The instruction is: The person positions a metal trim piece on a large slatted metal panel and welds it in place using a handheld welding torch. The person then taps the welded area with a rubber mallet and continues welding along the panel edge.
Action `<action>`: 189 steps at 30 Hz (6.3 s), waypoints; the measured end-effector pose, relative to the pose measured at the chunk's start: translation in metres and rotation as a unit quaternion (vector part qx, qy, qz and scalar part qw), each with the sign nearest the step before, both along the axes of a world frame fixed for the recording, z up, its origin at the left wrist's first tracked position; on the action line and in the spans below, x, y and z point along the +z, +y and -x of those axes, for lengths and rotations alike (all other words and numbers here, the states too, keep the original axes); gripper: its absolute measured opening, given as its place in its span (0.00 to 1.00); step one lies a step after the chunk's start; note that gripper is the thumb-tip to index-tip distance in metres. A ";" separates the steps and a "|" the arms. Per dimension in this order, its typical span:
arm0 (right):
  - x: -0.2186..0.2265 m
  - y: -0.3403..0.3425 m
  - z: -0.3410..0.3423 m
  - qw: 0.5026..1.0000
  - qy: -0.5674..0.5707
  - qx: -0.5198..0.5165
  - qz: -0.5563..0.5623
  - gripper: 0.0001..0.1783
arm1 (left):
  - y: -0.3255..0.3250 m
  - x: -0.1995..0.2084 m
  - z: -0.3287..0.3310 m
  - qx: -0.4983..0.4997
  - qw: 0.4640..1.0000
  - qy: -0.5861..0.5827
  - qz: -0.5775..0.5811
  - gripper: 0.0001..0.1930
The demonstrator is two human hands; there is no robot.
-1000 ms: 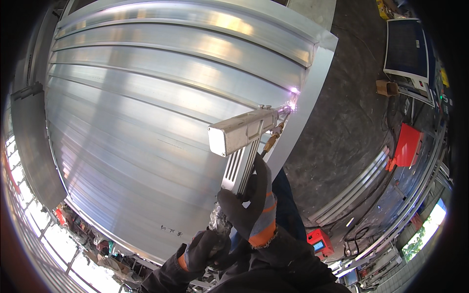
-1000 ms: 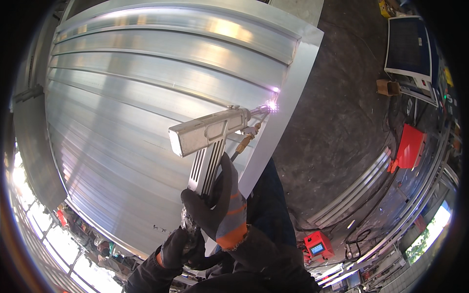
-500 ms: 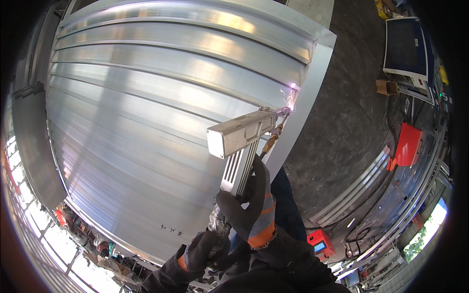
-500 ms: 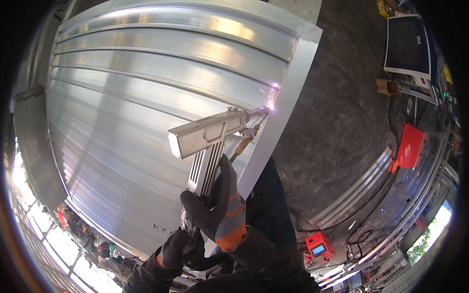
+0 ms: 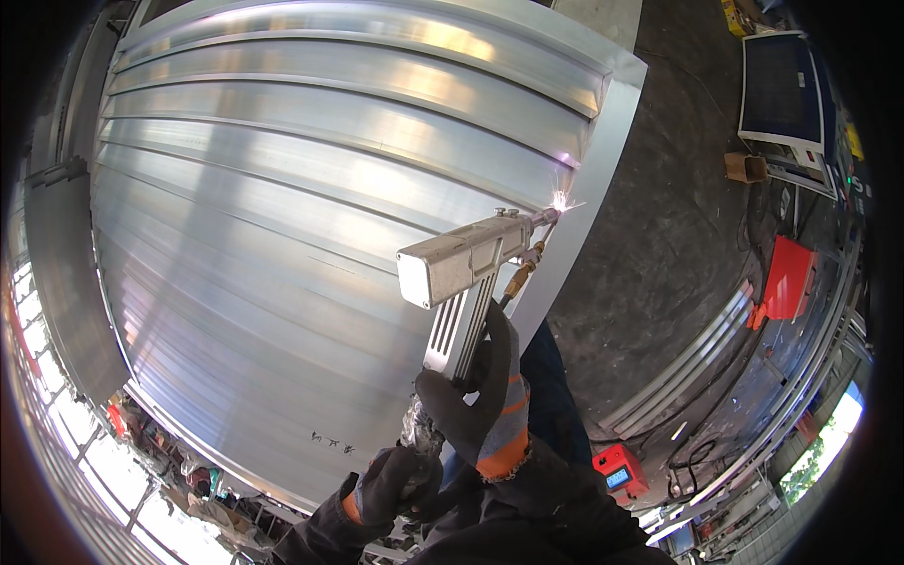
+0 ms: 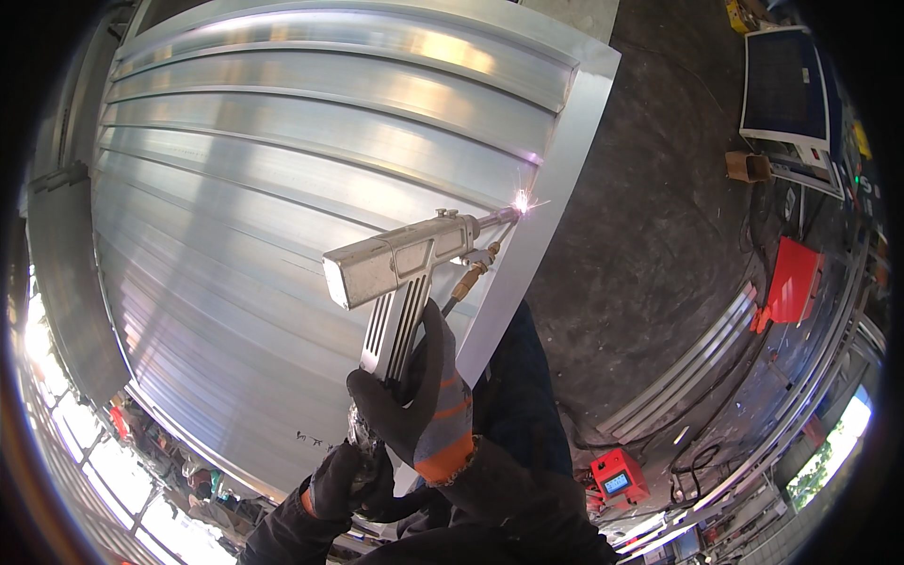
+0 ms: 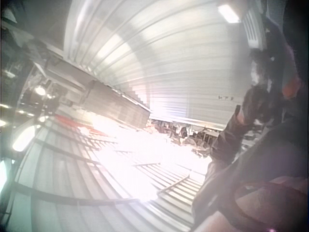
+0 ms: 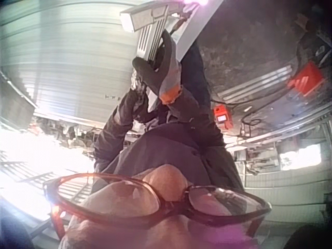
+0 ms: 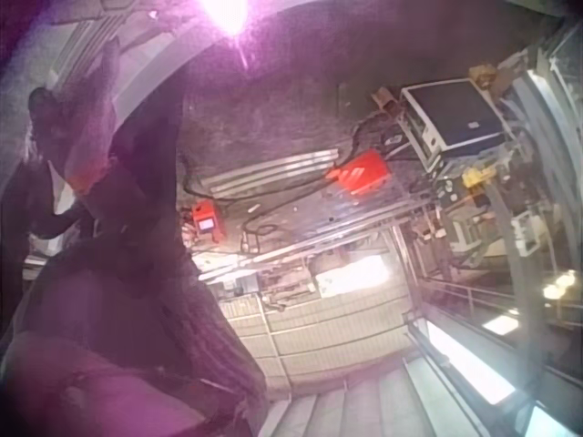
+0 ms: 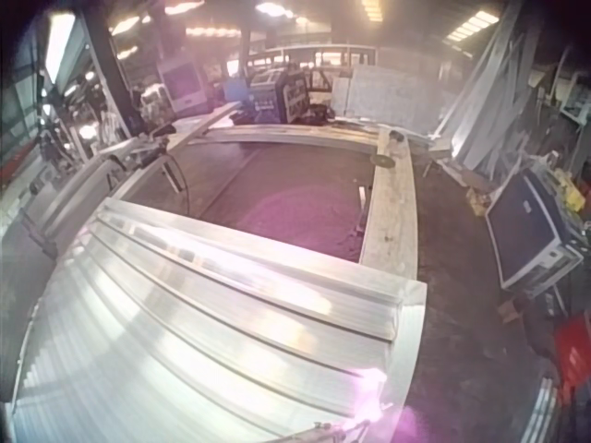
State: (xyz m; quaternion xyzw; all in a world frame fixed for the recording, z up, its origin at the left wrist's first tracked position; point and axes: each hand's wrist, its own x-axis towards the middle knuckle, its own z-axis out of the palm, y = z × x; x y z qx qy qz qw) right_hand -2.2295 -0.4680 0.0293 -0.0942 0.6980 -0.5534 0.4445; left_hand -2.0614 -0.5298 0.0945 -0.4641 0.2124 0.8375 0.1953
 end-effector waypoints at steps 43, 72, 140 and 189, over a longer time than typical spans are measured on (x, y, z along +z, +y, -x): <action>-0.017 -0.001 -0.007 0.999 -0.024 -0.020 -0.011 0.51 | 0.003 -0.018 -0.005 0.009 0.999 0.022 0.027 0.34; -0.014 0.009 -0.023 0.996 0.081 0.006 -0.022 0.46 | 0.003 -0.010 -0.011 -0.010 1.000 0.003 0.016 0.29; -0.018 0.022 -0.054 0.998 -0.061 -0.009 0.003 0.48 | 0.028 -0.019 -0.059 0.042 0.999 0.028 -0.021 0.32; -0.009 0.030 -0.071 1.000 0.013 0.006 0.016 0.48 | 0.032 -0.016 -0.081 0.003 0.999 0.036 -0.012 0.36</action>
